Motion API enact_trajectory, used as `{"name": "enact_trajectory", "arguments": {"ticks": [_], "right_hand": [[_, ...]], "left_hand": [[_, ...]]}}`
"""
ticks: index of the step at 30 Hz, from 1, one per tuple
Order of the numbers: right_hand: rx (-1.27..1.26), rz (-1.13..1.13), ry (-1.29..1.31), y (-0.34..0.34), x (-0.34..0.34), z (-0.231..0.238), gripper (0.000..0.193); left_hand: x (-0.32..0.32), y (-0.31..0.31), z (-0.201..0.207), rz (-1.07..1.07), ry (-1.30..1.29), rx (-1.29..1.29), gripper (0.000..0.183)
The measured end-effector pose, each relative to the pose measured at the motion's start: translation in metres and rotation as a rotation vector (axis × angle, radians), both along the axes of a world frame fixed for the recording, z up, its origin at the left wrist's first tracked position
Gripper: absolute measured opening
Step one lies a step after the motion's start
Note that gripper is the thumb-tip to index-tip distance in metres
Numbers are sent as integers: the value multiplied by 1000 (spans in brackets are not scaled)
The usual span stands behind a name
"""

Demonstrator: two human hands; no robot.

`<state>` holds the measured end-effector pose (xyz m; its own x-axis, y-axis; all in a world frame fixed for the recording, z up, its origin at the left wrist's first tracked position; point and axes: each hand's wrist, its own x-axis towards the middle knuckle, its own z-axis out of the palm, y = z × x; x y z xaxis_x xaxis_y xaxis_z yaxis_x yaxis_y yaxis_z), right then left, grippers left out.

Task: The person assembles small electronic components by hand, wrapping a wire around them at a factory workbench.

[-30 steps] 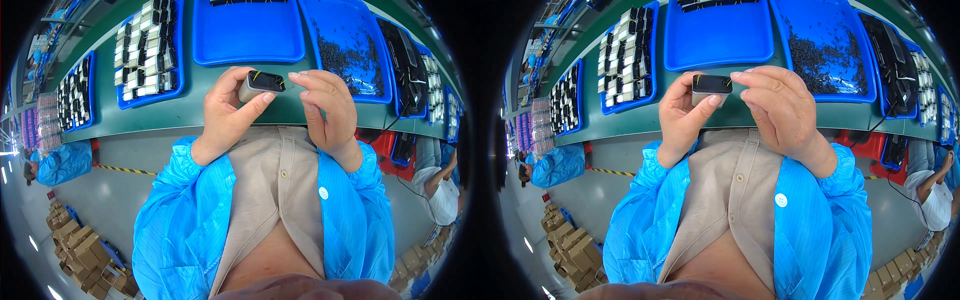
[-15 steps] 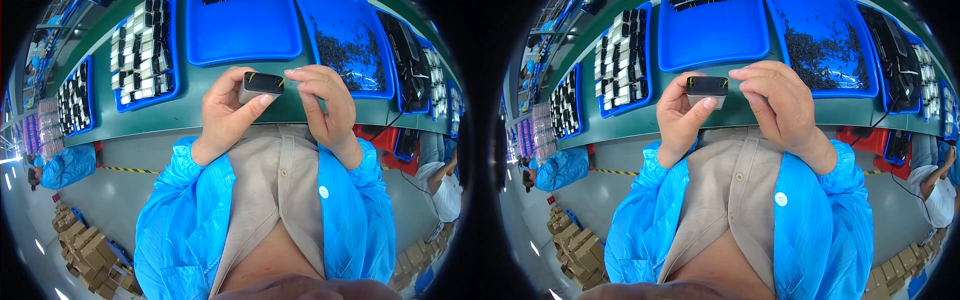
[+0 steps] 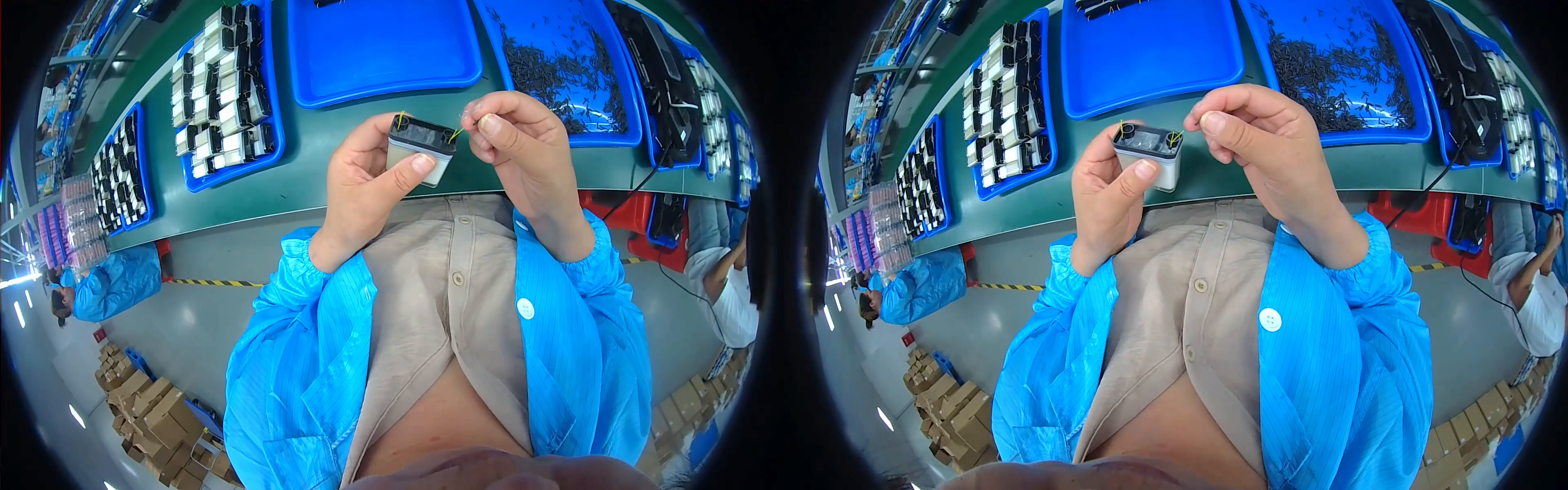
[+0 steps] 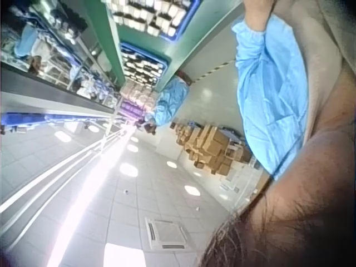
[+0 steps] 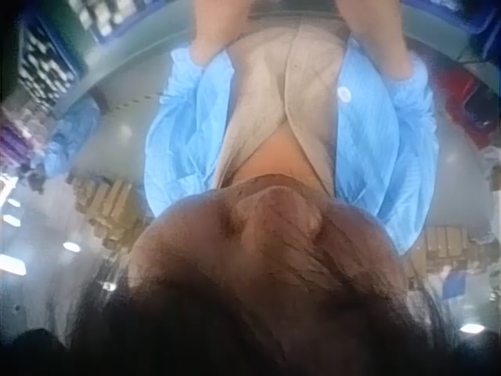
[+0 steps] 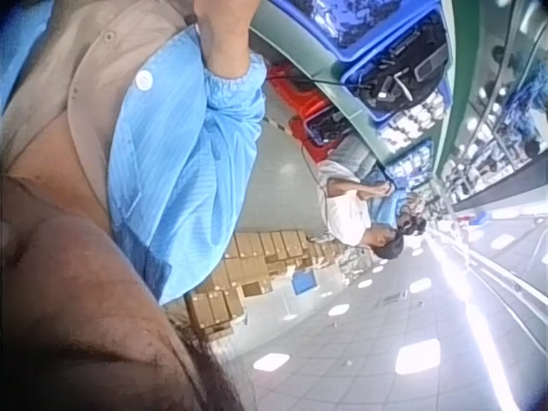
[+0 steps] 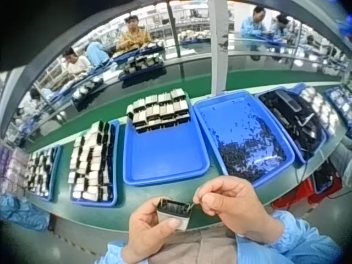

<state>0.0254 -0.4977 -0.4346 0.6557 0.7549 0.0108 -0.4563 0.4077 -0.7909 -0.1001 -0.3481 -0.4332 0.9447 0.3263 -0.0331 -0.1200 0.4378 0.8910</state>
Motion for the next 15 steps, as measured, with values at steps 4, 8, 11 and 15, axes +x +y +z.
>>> {"name": "enact_trajectory", "arguments": {"ticks": [4,8,11,15], "right_hand": [[22,41,71,1,0,0,13],[22,41,51,1,-2,0,13],[12,27,16,0,-1,-2,13],[27,31,16,0,-2,-2,12]], "left_hand": [[-1,0,-2,16,6,38,37],[-1,-1,-3,28,1,40,37],[-2,-1,-3,21,-9,51,37],[-2,-2,-3,30,-5,76,37]]}}
